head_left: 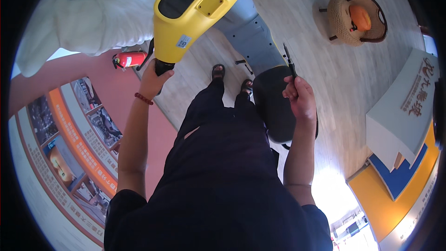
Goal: Using a tool to repair the body panel of a yellow motorcycle.
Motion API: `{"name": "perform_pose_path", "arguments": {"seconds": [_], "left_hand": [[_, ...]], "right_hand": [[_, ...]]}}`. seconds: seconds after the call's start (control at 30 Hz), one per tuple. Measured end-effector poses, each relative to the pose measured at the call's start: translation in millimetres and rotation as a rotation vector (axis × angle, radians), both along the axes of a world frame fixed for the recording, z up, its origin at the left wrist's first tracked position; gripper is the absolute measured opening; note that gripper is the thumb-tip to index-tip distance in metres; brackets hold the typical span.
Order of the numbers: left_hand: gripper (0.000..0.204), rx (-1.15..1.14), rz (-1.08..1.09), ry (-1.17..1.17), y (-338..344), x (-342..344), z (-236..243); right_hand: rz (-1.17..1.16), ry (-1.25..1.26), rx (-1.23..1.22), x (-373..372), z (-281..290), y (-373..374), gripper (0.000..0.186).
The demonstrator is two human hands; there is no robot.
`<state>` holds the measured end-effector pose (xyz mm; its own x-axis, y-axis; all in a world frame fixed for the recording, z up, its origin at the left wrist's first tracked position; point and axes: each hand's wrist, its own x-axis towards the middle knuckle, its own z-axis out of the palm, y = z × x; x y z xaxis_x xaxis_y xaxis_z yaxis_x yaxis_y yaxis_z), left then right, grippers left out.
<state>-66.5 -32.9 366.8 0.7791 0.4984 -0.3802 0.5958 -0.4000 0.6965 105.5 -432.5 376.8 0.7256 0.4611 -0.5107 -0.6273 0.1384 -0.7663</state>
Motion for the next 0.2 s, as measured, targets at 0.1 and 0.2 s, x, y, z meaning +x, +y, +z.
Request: {"name": "perform_pose_path", "arguments": {"seconds": [0.1, 0.2], "left_hand": [[0.049, 0.076, 0.038, -0.002, -6.8, -5.2, 0.6], [0.054, 0.118, 0.022, -0.066, -11.5, -14.9, -3.0]], "right_hand": [[-0.007, 0.012, 0.033, -1.4, -1.8, -7.7, 0.031], [0.022, 0.031, 0.07, -2.2, -11.7, -12.5, 0.031]]}}
